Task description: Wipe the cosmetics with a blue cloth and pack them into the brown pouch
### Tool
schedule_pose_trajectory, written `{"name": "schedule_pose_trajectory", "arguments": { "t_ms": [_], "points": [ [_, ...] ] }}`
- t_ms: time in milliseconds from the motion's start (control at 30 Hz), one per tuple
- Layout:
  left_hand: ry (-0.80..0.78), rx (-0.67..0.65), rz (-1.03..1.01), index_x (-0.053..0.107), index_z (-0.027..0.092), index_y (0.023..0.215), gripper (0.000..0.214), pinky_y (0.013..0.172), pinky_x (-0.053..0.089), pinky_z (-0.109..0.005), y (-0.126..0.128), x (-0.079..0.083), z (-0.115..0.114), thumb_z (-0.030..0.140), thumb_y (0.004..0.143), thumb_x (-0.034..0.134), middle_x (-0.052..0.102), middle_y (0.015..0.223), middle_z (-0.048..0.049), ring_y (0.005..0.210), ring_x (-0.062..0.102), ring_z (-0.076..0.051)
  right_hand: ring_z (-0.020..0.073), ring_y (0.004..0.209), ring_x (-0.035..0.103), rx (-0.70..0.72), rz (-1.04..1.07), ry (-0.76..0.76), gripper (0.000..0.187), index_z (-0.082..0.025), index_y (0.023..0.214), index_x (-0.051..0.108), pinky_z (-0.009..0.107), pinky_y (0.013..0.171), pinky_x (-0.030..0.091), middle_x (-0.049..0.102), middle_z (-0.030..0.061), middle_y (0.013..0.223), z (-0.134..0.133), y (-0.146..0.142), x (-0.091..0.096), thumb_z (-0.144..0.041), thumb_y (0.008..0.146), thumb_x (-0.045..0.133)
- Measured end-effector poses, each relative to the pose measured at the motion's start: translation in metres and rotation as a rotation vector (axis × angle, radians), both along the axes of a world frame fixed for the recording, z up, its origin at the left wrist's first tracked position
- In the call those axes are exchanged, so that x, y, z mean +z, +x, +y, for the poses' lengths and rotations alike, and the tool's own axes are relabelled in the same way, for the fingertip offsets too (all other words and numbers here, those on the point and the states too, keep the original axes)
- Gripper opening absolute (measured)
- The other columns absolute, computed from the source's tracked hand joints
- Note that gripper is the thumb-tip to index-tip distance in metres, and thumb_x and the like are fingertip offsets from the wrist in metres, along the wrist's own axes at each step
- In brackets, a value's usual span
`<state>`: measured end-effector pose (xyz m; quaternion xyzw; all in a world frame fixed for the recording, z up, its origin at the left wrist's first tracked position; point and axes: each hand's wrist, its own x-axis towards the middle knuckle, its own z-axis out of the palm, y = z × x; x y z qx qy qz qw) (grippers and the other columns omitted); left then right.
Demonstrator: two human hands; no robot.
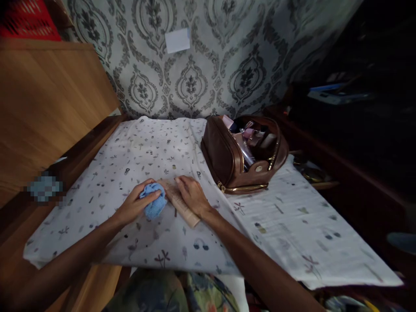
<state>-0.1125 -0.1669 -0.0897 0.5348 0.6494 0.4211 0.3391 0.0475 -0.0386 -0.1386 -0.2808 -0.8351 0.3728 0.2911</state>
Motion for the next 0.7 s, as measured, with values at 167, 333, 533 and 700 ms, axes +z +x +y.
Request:
{"name": "schedule_pose_trajectory", "arguments": {
  "t_ms": [167,333,533,700],
  "points": [
    [0.148,-0.002,0.356,0.055,0.021,0.096,0.025,0.081,0.047,-0.032,-0.002,-0.003,-0.003,0.045,0.094,0.051,0.059,0.092,-0.0039,0.087,0.058,-0.020,0.0255,0.106,0.064,0.012,-0.014,0.026,0.042,-0.018,0.106,0.067,0.036,0.091,0.047,0.071,0.0106,0.108,-0.003,0.014,0.009,-0.046,0.103,0.036],
    [0.176,0.030,0.490,0.052,0.022,0.115,0.030,0.087,0.047,-0.033,-0.006,-0.001,-0.008,0.046,0.097,0.046,0.061,0.108,-0.0065,0.098,0.059,-0.021,0.0279,0.103,0.062,0.063,-0.152,0.120,0.034,-0.019,0.113,0.063,0.040,0.088,0.048,0.067,0.0111,0.106,-0.033,0.047,0.023,-0.046,0.093,0.057],
    [0.395,-0.086,0.602,0.042,0.018,0.125,0.035,0.082,0.051,-0.033,0.016,-0.005,0.000,0.042,0.100,0.047,0.058,0.109,-0.0110,0.095,0.061,-0.022,0.0277,0.091,0.060,-0.004,-0.296,0.176,0.032,-0.019,0.103,0.058,0.039,0.082,0.047,0.065,0.0087,0.096,-0.063,0.065,0.009,-0.034,0.079,0.073],
    [0.643,-0.334,0.769,0.039,0.014,0.129,0.045,0.094,0.050,-0.041,0.046,-0.028,0.009,0.046,0.099,0.047,0.059,0.119,-0.0178,0.113,0.058,-0.028,0.0256,0.087,0.057,-0.013,-0.231,0.185,0.015,-0.021,0.086,0.054,0.036,0.076,0.046,0.062,0.0076,0.089,-0.053,0.063,-0.001,-0.013,0.077,0.062]
  ]
}}
